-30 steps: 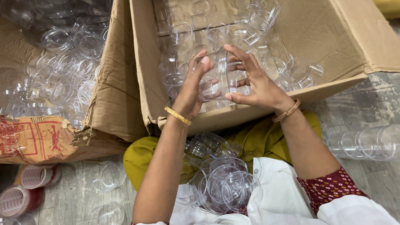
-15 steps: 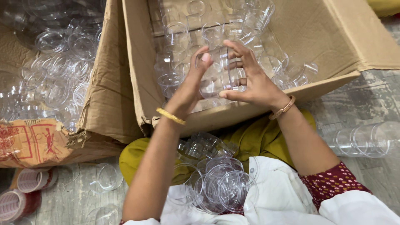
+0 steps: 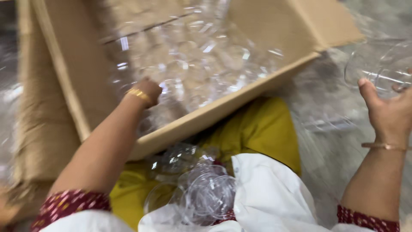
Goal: The person sits on the floor between open cardboard boxes filled with clear plastic cups and lids. They pick cups one at a time, nest them together into stacks, and place the finished stacks back into the boxes, occasionally repositioning boxes and gathering loose cups from the floor.
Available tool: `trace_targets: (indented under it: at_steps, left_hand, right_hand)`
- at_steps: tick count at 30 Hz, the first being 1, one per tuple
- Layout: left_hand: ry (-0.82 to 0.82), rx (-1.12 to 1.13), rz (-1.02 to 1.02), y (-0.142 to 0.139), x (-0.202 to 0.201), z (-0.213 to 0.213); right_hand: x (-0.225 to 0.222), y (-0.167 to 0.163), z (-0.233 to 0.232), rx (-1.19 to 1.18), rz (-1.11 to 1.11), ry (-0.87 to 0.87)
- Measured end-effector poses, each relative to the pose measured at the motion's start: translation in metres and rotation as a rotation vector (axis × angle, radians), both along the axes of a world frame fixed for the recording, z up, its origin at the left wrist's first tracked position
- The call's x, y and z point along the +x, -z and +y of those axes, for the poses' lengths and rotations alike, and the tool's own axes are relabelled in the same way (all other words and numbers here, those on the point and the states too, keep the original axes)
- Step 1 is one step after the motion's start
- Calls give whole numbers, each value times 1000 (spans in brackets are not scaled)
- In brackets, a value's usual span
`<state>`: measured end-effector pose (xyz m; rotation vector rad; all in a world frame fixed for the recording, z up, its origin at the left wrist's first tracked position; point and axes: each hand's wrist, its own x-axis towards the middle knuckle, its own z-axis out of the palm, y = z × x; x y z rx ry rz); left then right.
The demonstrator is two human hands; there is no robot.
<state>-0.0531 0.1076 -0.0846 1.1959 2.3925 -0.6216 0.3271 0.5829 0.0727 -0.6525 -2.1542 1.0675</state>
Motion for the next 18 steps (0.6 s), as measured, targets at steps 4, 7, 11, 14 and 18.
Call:
trace_targets:
  at_steps: [4,7,11,14,18]
  left_hand:
    - [-188,127,-94,1,17,-3]
    - [-226,4,-112,-13,23,4]
    - [-188,98,-149,-17,22,3]
    - [-126,96,-212,-10,15,-3]
    - [-162,37,-222,-2,10,-10]
  right_hand:
    - [60,20,39,531,-222,201]
    - [81,44,50,531,-348,236]
    - [82,70,54,450,-399,240]
    - [77,75,56,473,-405,222]
    - [75,73,56,457,-410,190]
